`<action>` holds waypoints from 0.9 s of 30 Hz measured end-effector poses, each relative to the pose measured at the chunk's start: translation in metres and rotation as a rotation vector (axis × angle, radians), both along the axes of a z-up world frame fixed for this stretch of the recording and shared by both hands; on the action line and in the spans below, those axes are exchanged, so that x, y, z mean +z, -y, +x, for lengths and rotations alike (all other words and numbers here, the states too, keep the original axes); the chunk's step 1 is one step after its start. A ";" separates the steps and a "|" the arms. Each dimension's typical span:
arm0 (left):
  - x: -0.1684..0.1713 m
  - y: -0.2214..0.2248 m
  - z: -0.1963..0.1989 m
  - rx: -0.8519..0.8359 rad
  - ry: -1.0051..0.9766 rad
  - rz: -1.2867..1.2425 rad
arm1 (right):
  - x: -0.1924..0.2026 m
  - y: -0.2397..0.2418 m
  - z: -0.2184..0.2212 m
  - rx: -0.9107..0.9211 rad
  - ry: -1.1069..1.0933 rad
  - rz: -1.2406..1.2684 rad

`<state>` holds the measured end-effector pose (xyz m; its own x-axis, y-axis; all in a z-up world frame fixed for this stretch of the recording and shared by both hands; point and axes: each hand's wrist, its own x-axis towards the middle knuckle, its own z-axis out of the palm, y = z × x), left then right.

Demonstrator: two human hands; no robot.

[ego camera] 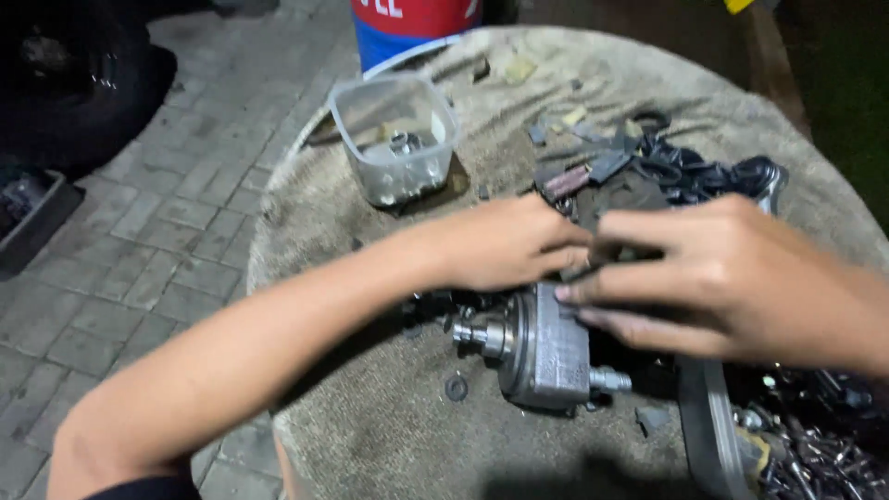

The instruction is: Assembling a mechanical component by inserting a spring and plunger into a metal housing and inspecting the fit.

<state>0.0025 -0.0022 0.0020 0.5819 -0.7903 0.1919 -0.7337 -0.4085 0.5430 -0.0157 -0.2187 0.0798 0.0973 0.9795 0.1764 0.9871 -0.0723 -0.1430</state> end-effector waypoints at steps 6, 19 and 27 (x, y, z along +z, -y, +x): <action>0.004 -0.003 -0.003 0.033 0.024 0.047 | 0.001 0.001 -0.002 0.008 -0.011 -0.027; 0.005 -0.003 -0.004 -0.003 0.157 0.091 | 0.007 0.001 -0.010 0.154 -0.026 -0.008; 0.012 -0.004 -0.005 0.004 0.068 0.093 | 0.006 0.000 -0.003 0.088 0.013 -0.010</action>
<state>-0.0029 0.0022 0.0140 0.5736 -0.8039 0.1573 -0.7657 -0.4580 0.4516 -0.0188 -0.2192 0.0860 0.0082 0.9858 0.1674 0.9915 0.0137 -0.1294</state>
